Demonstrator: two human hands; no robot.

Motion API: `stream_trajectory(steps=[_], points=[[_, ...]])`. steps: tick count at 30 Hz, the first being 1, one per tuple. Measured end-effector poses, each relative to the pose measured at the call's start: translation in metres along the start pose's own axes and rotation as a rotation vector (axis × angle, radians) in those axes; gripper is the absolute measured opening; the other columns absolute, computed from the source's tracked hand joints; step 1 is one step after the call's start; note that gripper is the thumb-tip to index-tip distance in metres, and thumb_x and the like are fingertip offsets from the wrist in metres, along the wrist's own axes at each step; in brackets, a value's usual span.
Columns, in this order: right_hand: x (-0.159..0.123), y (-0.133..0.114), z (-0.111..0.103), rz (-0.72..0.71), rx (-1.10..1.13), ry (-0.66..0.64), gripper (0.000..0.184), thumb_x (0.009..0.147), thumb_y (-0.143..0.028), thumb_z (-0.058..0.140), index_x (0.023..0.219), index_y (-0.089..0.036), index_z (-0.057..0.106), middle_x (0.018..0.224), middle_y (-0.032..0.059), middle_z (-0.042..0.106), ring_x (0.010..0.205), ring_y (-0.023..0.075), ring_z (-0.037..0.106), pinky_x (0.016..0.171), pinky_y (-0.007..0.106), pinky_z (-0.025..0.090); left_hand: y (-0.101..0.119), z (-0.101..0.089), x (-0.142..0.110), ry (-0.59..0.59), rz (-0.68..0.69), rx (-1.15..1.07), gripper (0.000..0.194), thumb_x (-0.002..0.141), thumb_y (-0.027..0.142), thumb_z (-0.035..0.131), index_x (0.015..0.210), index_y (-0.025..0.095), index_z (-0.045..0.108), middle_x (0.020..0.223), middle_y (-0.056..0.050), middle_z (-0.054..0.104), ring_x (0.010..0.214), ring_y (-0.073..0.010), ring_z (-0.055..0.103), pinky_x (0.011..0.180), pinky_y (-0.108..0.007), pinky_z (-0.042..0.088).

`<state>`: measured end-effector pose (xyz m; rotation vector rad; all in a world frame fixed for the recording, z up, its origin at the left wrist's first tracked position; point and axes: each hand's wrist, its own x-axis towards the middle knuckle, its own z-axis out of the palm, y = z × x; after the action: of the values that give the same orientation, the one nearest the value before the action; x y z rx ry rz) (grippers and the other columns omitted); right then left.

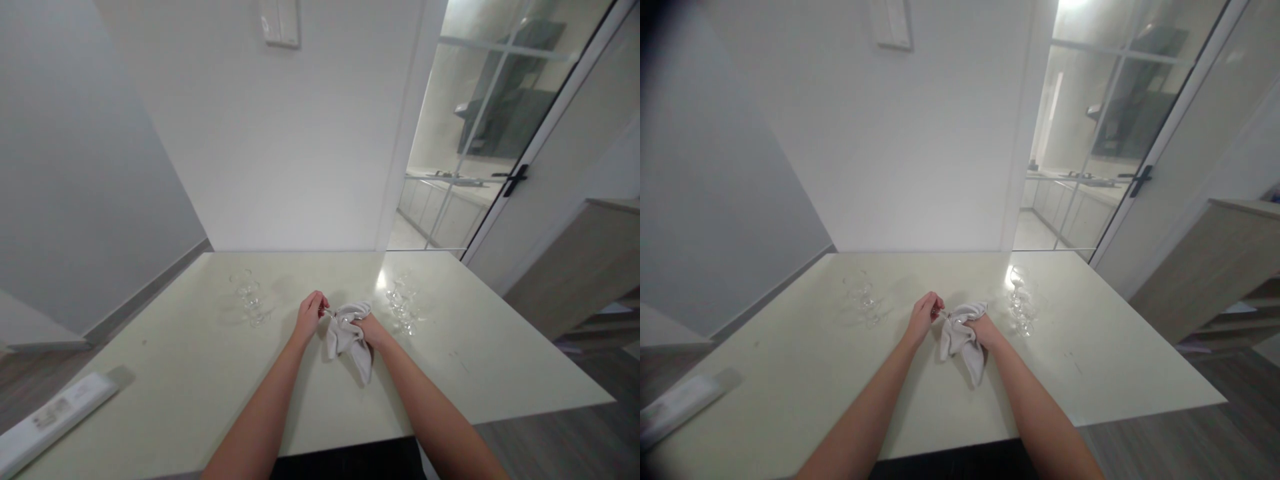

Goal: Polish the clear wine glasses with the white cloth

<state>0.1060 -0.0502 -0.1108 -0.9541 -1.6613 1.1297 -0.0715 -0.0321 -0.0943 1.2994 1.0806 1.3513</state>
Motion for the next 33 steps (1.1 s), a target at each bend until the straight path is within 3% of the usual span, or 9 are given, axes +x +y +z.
stream_trajectory(steps=[4,15,27,33], points=[[0.001,0.001,0.001,0.000,0.053,-0.005,0.021,0.070,-0.025,0.059,0.086,-0.022,0.072,0.099,0.0062,0.072,0.095,0.0226,0.064,0.097,0.042,0.045,-0.003,-0.001,0.001,-0.005,-0.006,-0.001,0.043,0.083,0.055,0.049,0.063,0.017,0.054,0.058,0.001,0.052,0.049,-0.0088,0.042,0.045,-0.020,0.030],[-0.003,-0.009,0.007,0.096,0.152,0.073,0.029,0.066,-0.039,0.066,0.087,-0.019,0.072,0.090,0.0070,0.073,0.089,0.0246,0.066,0.091,0.043,0.049,-0.006,-0.001,0.003,-0.011,-0.025,-0.034,0.043,0.082,0.055,0.050,0.062,0.017,0.052,0.061,0.000,0.055,0.048,-0.0080,0.041,0.043,-0.020,0.029],[-0.001,0.011,0.003,0.087,0.076,0.102,0.023,0.076,-0.034,0.058,0.089,-0.021,0.070,0.103,0.0072,0.071,0.098,0.0237,0.064,0.099,0.043,0.044,-0.014,-0.002,0.006,-0.016,-0.014,-0.041,0.044,0.083,0.055,0.049,0.061,0.017,0.053,0.061,0.000,0.056,0.044,-0.0069,0.038,0.041,-0.020,0.026],[0.001,0.010,0.000,0.004,0.071,-0.011,0.021,0.075,-0.024,0.058,0.091,-0.022,0.071,0.101,0.0048,0.072,0.094,0.0210,0.065,0.097,0.040,0.045,-0.012,-0.002,0.006,-0.008,-0.026,-0.017,0.044,0.083,0.053,0.049,0.058,0.017,0.052,0.059,-0.001,0.055,0.044,-0.0074,0.037,0.041,-0.021,0.025]])
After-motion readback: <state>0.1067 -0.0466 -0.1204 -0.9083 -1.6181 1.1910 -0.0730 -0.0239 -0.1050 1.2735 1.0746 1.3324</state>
